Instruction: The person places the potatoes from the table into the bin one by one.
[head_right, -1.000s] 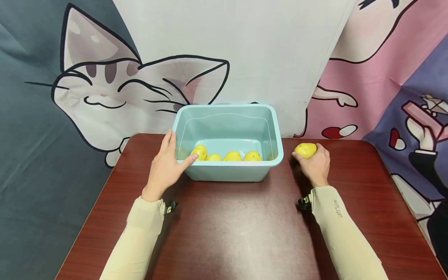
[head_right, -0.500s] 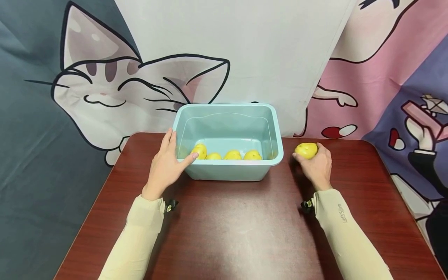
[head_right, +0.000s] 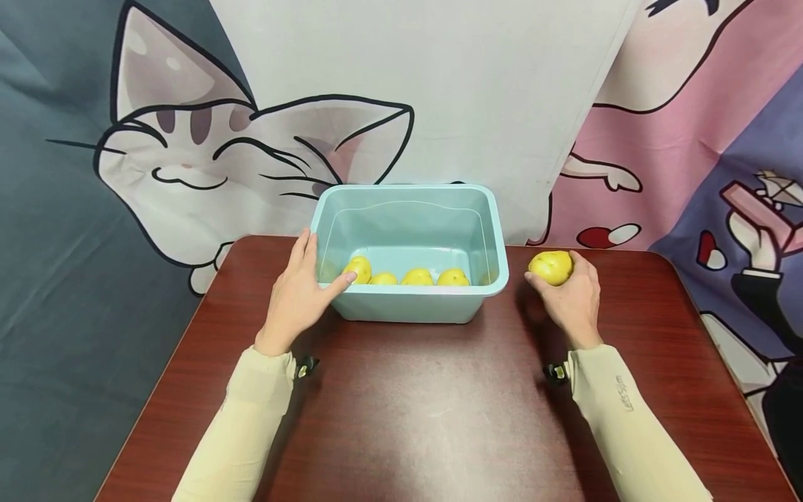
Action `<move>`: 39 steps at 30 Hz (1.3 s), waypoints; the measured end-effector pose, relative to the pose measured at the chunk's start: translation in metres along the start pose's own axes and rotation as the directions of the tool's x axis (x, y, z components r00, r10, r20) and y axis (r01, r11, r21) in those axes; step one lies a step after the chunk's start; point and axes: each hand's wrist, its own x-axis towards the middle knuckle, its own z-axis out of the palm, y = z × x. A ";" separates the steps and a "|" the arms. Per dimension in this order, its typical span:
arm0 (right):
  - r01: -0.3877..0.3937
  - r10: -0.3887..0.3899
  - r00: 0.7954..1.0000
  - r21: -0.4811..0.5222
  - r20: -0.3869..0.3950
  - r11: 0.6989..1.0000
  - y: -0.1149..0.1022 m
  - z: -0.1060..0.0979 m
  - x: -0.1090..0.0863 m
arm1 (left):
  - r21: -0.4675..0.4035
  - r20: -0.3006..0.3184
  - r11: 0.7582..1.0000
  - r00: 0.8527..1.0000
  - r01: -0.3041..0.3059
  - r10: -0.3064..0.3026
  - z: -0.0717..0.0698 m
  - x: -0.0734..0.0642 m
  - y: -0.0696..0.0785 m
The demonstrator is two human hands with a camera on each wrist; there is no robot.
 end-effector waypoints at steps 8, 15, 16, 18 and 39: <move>0.043 -0.043 0.999 0.034 -0.022 0.998 -0.008 -0.004 -0.005 | 0.000 0.002 1.000 1.000 0.008 -0.008 0.000 0.001 -0.001; 0.058 -0.055 0.997 0.051 -0.049 0.997 -0.010 -0.007 -0.009 | -0.003 0.009 1.000 1.000 0.004 -0.004 -0.001 0.002 -0.001; 0.061 -0.058 0.997 0.052 -0.048 0.997 -0.010 -0.007 -0.010 | -0.002 0.010 1.000 1.000 0.006 -0.006 -0.002 0.001 -0.001; 0.067 -0.065 0.997 0.056 -0.046 0.996 -0.011 -0.006 -0.012 | 0.000 0.012 1.000 1.000 0.015 -0.015 -0.003 0.001 -0.001; 0.127 -0.119 0.989 0.087 -0.092 0.988 -0.035 -0.022 -0.017 | 0.001 0.002 1.000 1.000 0.015 -0.015 0.001 0.001 0.000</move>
